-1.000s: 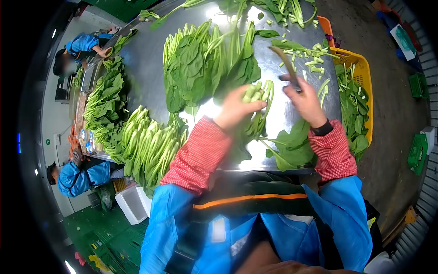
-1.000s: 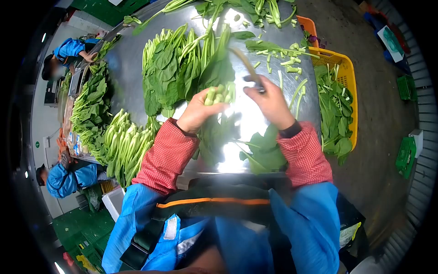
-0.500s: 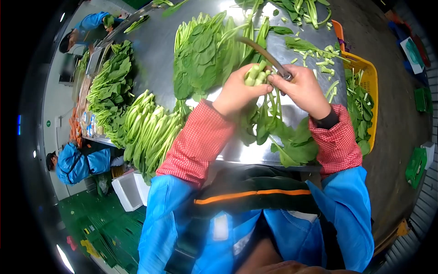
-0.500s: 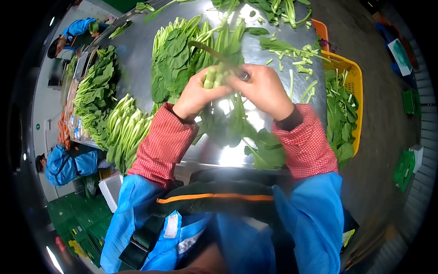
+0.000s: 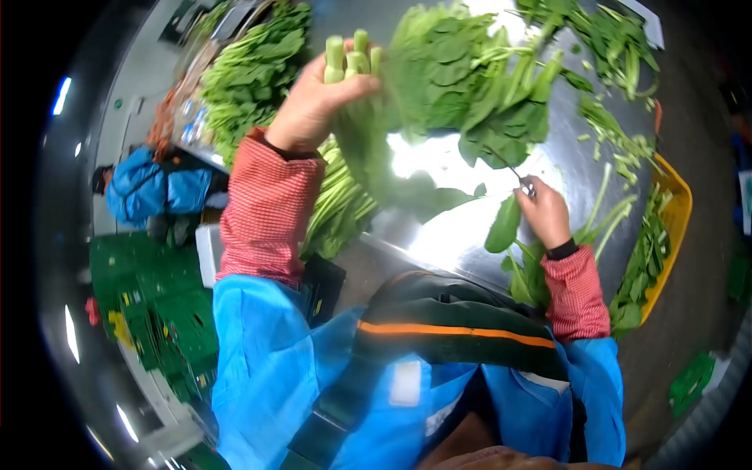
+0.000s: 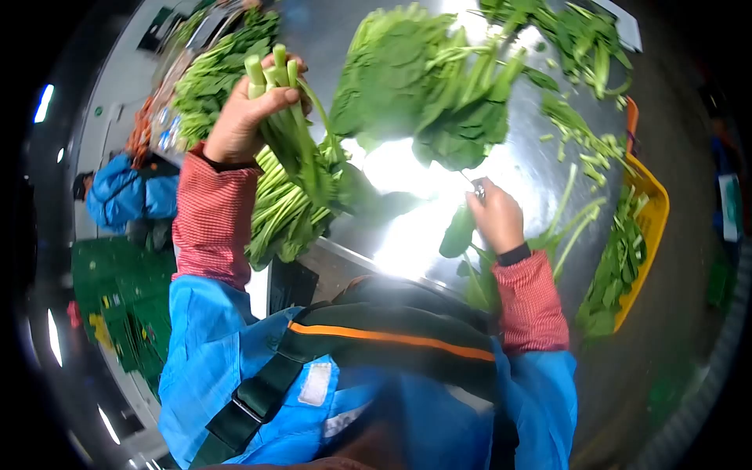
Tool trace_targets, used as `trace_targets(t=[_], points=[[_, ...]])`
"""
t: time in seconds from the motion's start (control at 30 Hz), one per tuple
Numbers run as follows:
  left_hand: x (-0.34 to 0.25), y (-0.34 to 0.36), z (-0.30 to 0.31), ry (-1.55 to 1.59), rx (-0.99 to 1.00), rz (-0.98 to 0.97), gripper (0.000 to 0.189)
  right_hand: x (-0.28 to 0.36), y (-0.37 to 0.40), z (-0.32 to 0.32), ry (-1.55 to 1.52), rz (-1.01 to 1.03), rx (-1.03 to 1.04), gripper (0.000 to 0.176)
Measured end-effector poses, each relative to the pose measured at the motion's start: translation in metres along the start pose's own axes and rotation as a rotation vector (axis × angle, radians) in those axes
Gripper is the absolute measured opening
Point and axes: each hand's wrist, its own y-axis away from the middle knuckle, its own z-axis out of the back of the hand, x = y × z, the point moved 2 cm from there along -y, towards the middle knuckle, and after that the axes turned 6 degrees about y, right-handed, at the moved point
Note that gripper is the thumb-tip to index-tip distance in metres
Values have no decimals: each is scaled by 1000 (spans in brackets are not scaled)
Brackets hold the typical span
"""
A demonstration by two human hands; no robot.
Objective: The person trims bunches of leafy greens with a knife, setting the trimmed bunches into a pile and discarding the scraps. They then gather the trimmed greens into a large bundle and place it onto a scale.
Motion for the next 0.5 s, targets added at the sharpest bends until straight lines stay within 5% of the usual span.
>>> trace_targets(t=[0.13,0.23,0.37,0.5], points=[[-48,26,26,-847,-51,-141,43,24,8,-37,-89,31,146,23],[-30,34,44,-1529,-123,-350,45,39,0,-51,-97,91,192,23],[88,32,104,-1822,-314,12,57,57,-14,-66,-74,140,154,32],[164,71,106,-1549,-426,98,103,58,-23,-84,194,197,106,44]])
